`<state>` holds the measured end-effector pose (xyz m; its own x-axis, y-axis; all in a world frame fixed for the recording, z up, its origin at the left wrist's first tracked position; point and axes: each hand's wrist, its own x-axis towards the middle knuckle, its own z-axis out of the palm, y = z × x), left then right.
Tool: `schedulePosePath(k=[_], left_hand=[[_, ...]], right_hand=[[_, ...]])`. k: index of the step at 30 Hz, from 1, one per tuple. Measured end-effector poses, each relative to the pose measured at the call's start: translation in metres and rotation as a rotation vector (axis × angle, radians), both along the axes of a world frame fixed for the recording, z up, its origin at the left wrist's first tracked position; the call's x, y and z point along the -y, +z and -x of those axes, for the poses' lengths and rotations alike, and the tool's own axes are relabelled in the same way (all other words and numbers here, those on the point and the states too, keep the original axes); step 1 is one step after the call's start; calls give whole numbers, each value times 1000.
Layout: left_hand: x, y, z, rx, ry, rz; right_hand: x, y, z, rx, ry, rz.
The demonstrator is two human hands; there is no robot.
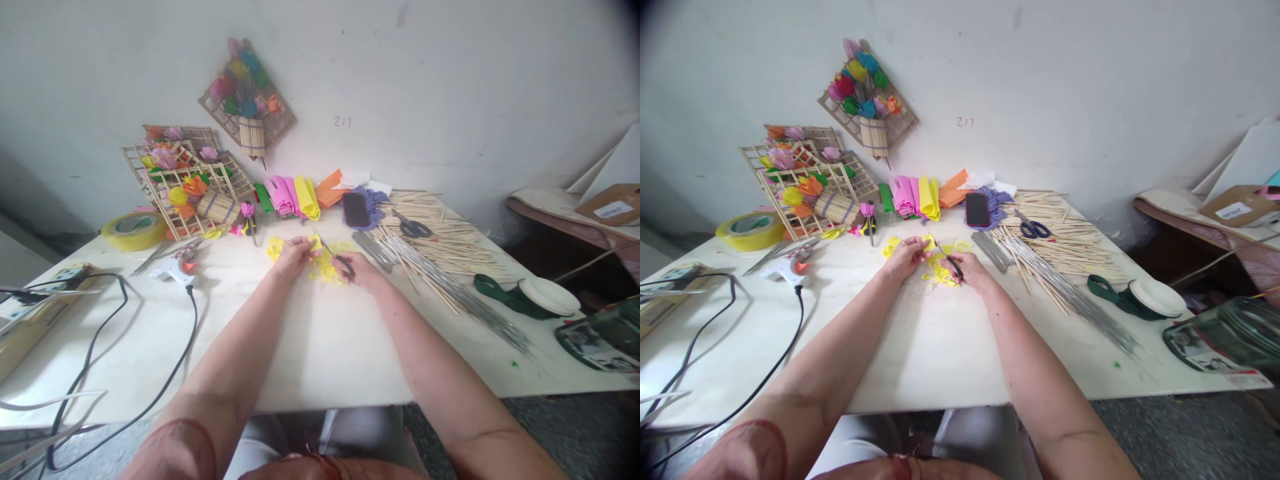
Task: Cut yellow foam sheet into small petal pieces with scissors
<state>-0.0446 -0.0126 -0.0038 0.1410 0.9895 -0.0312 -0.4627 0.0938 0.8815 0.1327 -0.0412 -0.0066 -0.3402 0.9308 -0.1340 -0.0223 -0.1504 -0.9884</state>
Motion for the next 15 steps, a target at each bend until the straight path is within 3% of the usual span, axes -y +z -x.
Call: schedulePosePath(k=[15], left_hand=[[-1,-2,1,4,-33,-10]], right_hand=[[0,2,1,21,-21,19]])
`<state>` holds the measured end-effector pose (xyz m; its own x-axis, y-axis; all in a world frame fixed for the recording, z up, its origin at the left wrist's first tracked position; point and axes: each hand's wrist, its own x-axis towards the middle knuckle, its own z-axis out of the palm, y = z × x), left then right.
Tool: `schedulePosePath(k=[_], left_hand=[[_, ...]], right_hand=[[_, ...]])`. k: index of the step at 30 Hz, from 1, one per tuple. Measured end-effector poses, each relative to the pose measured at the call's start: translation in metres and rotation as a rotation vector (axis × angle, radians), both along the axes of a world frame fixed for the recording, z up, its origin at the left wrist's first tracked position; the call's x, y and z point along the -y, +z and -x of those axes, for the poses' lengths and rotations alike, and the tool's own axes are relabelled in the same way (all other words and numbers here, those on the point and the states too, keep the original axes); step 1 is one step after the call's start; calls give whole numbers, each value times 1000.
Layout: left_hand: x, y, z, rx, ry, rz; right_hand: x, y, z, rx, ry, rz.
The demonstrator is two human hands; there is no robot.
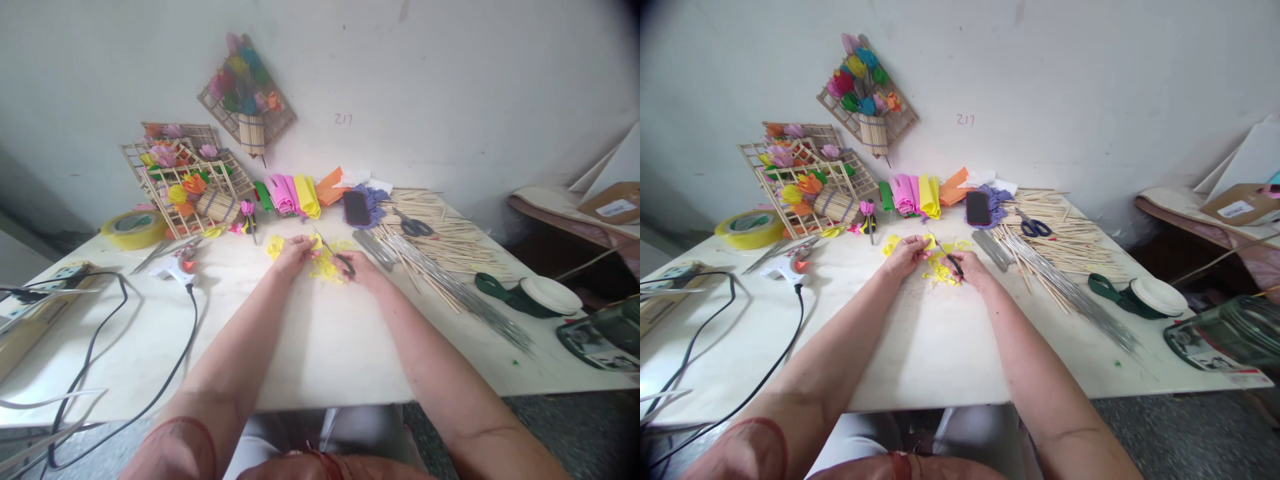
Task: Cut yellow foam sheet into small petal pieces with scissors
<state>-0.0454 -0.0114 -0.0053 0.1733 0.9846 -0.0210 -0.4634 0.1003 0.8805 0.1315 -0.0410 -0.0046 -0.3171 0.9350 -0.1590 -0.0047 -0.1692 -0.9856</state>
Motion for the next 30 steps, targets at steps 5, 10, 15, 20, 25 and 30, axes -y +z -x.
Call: schedulePosePath(k=[5,10,15,20,25,30], left_hand=[[0,-1,0,9,-3,-6],[0,0,0,7,-6,2],[0,0,0,11,1,12],[0,0,0,9,3,11],[-2,-3,1,18,-1,7],[-2,-2,1,24,-3,9]], right_hand=[[0,-1,0,-1,14,-11],[1,1,1,-8,8,-3],[3,6,3,-18,-7,26],[3,6,2,-27,-1,21],[1,2,1,-20,18,1],[0,-2,0,-10,21,-46]])
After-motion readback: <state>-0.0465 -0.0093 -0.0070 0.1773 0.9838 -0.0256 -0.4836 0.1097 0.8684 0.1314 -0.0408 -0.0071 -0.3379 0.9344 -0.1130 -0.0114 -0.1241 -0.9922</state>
